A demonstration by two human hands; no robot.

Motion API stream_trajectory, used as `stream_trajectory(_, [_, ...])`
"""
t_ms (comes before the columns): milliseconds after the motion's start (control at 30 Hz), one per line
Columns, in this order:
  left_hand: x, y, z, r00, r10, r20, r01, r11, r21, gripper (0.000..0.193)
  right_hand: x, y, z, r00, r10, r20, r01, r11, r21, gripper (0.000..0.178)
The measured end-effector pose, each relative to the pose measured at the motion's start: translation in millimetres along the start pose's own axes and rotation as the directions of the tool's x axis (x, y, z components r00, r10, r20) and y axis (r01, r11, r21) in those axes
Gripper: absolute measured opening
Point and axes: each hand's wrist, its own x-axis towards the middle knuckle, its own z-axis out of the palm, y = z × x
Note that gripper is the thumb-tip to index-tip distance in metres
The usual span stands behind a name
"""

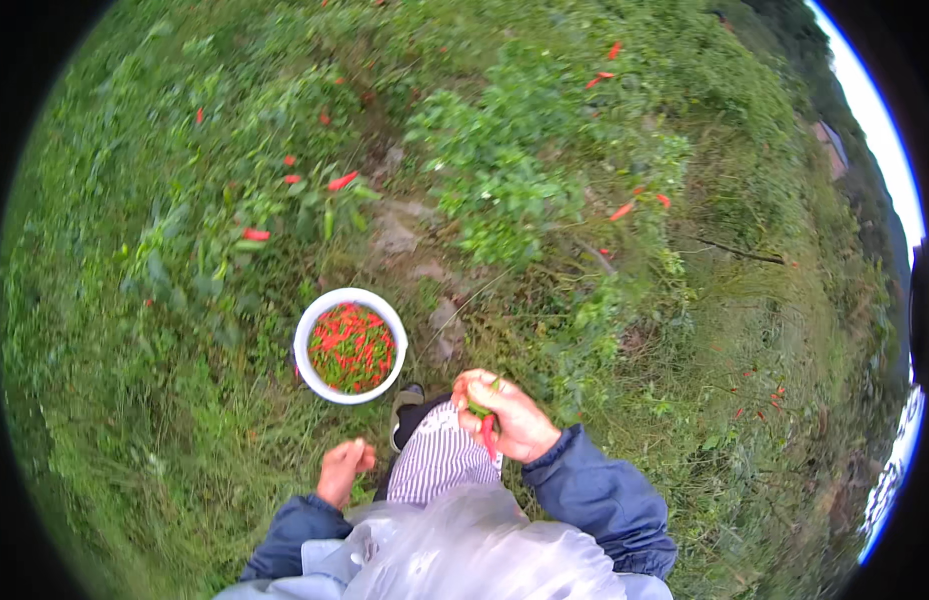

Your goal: The person picks red and green chilies from plants by hand and places them into a white bowl. They move between several plants, selecting ripe chilies and adding them to the bowl throughout the episode.

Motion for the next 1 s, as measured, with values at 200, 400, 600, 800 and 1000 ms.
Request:
stream_trajectory(200, [26.9, -13.8, -28.2, 0.985, -0.049, 0.168, 0.044, 0.998, 0.035, 0.035, 98.5, 42.7, -12.9, 0.94, 0.223, -0.257, -0.26, 0.958, -0.118, 0.021])
stream_trajectory(400, [25.8, -59.6, -119.8, 0.993, -0.095, 0.066, 0.05, 0.868, 0.495, 0.041, 219.6, 84.6, -37.7, 0.839, 0.212, -0.5, -0.404, 0.859, -0.315, 0.091])
stream_trajectory(600, [3.3, -90.4, -191.7, 0.74, -0.588, 0.326, -0.005, 0.48, 0.877, 0.048, 134.9, 125.6, -116.3, 0.831, -0.056, -0.553, -0.531, 0.213, -0.82, 0.073])
stream_trajectory(800, [34.8, -76.8, -180.9, 0.806, -0.411, 0.427, 0.037, 0.754, 0.656, 0.054, 50.0, 149.1, -161.2, 0.789, 0.017, -0.614, -0.611, 0.129, -0.781, 0.069])
stream_trajectory(1000, [52.3, -85.7, -177.4, 0.745, -0.464, 0.479, -0.068, 0.662, 0.746, 0.058, 26.2, 147.7, -187.2, 0.784, 0.251, -0.567, -0.62, 0.308, -0.721, 0.047])
